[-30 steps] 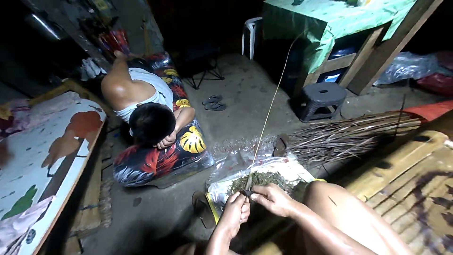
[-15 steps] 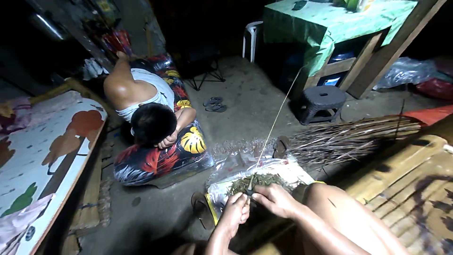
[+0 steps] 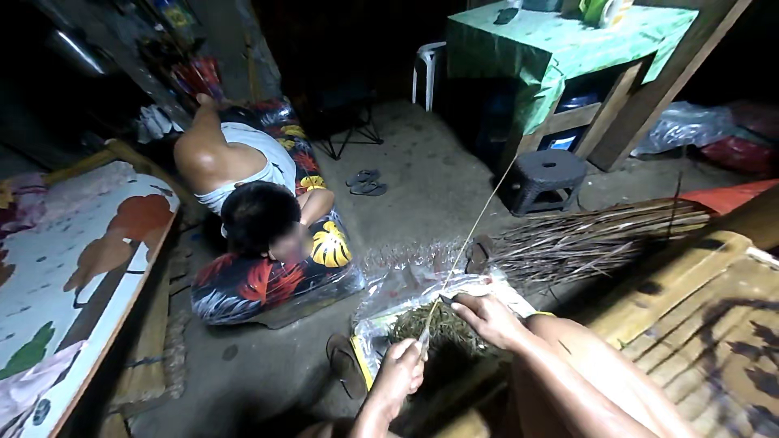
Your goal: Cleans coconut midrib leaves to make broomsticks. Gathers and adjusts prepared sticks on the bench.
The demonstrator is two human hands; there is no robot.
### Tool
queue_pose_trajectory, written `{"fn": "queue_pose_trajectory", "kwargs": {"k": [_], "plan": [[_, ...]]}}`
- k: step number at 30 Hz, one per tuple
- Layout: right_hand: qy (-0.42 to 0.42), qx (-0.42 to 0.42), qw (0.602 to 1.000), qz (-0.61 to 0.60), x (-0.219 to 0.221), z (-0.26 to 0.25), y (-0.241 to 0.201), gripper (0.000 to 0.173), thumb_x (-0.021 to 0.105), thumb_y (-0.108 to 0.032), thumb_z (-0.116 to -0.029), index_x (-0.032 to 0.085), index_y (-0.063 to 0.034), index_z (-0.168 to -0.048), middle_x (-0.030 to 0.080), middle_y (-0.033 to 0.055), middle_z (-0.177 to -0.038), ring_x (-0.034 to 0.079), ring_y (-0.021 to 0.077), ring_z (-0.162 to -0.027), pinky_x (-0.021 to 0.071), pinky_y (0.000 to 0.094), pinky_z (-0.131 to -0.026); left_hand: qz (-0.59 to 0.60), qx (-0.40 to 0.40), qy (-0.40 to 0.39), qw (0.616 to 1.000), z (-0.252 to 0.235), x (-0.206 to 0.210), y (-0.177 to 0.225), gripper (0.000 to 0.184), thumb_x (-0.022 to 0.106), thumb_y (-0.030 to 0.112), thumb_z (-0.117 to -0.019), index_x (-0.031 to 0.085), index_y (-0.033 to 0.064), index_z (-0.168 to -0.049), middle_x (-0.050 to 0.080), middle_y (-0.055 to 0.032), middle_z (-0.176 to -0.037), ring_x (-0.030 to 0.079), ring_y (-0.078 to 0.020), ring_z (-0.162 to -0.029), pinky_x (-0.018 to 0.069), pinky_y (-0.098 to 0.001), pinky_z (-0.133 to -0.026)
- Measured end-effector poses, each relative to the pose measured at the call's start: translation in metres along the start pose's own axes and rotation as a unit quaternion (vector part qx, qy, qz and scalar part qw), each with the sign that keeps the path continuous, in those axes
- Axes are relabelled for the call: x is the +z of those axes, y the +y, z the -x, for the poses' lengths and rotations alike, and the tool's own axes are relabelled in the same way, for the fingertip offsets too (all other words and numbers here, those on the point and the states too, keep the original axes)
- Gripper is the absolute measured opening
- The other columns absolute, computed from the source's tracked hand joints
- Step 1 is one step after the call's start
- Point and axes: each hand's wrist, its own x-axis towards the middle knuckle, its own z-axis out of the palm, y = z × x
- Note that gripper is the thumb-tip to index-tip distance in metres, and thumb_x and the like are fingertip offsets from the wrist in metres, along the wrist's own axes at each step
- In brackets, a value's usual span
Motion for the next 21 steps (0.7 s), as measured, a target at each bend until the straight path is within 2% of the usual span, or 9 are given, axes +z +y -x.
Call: {"fn": "queue_pose_trajectory", "kwargs": {"k": [3,6,9,12,14,16,18,19,21], "plan": [[0.005,0.007,0.973,-0.231,0.021,0.001,-0.006,0.034,0.041,-0.030,-0.1059,0.065,-0.0088,-0.095,0.046,-0.0062,-0.065,0.042,0.0044,-0.054,0.0389,0.0259,-0.054,-0.051,0.041,0.005,0.998,-0.003,0.003,0.000,0.029,0.034,0.012,-0.1084,0.058,-0.0009,-0.116,0.049,0.0065,-0.062,0.049,-0.0030,-0.050,0.0453,-0.0184,-0.050],[0.023,0.025,0.911,-0.411,0.036,0.007,-0.019,0.022,0.050,-0.026,-0.1021,0.065,-0.0100,-0.102,0.047,-0.0105,-0.062,0.039,0.0005,-0.047,0.0360,0.0197,-0.045,-0.062,0.065,-0.002,0.996,-0.006,0.005,-0.004,0.028,0.035,0.009,-0.1084,0.056,-0.0041,-0.122,0.065,-0.0003,-0.077,0.067,-0.0101,-0.068,0.0597,-0.0277,-0.068],[0.071,-0.034,0.914,-0.399,0.051,0.015,-0.029,0.011,0.069,-0.017,-0.0907,0.069,-0.0076,-0.097,0.057,-0.0116,-0.068,0.049,-0.0039,-0.056,0.0445,0.0163,-0.055,-0.072,0.131,0.018,0.989,-0.009,0.009,-0.010,0.023,0.045,0.005,-0.1044,0.065,-0.0042,-0.110,0.069,-0.0021,-0.093,0.067,-0.0068,-0.084,0.0576,-0.0266,-0.082],[0.120,-0.109,0.936,-0.314,0.063,0.018,-0.032,0.012,0.068,-0.013,-0.0901,0.064,-0.0061,-0.081,0.049,-0.0118,-0.062,0.044,-0.0074,-0.056,0.0386,0.0133,-0.055,-0.145,0.195,0.060,0.968,-0.016,0.011,-0.021,0.021,0.052,0.003,-0.1001,0.072,-0.0035,-0.101,0.069,-0.0027,-0.093,0.063,-0.0018,-0.087,0.0529,-0.0224,-0.084],[0.109,-0.133,0.965,-0.198,0.058,0.019,-0.029,0.015,0.066,-0.014,-0.0897,0.066,-0.0026,-0.080,0.054,-0.0015,-0.061,0.049,0.0038,-0.056,0.0430,0.0242,-0.054,-0.277,0.179,0.094,0.939,-0.012,0.012,-0.019,0.022,0.054,0.008,-0.1005,0.073,-0.0039,-0.098,0.070,-0.0106,-0.095,0.065,-0.0121,-0.092,0.0527,-0.0306,-0.088],[0.012,-0.109,0.994,-0.029,0.041,0.022,-0.033,0.015,0.062,-0.013,-0.0896,0.068,0.0009,-0.088,0.064,0.0162,-0.071,0.065,0.0319,-0.067,0.0508,0.0522,-0.062,-0.427,0.078,0.070,0.898,0.006,0.022,0.002,0.031,0.050,0.016,-0.1066,0.070,-0.0053,-0.120,0.068,-0.0240,-0.118,0.064,-0.0327,-0.115,0.0478,-0.0473,-0.106],[-0.129,-0.053,0.984,0.113,0.027,0.020,-0.042,0.020,0.061,-0.016,-0.0950,0.067,-0.0003,-0.105,0.070,0.0242,-0.090,0.069,0.0452,-0.090,0.0500,0.0645,-0.077,-0.528,0.029,0.020,0.849,0.027,0.038,0.020,0.038,0.046,0.020,-0.1094,0.062,-0.0006,-0.138,0.066,-0.0251,-0.129,0.064,-0.0386,-0.121,0.0468,-0.0540,-0.108],[-0.155,-0.053,0.974,0.157,0.028,0.020,-0.043,0.020,0.062,-0.017,-0.0958,0.067,-0.0016,-0.107,0.070,0.0243,-0.094,0.069,0.0462,-0.093,0.0503,0.0654,-0.079,-0.547,0.076,0.019,0.833,0.040,0.046,0.021,0.036,0.048,0.018,-0.1084,0.065,-0.0007,-0.134,0.069,-0.0244,-0.121,0.068,-0.0387,-0.114,0.0509,-0.0550,-0.102],[-0.123,-0.110,0.967,0.194,0.034,0.025,-0.044,0.014,0.062,-0.013,-0.0956,0.069,-0.0021,-0.101,0.071,0.0219,-0.090,0.070,0.0439,-0.086,0.0524,0.0626,-0.073,-0.537,0.272,0.075,0.795,0.059,0.059,0.012,0.025,0.058,0.011,-0.1015,0.074,-0.0009,-0.116,0.075,-0.0183,-0.105,0.075,-0.0318,-0.099,0.0590,-0.0474,-0.091]]}}
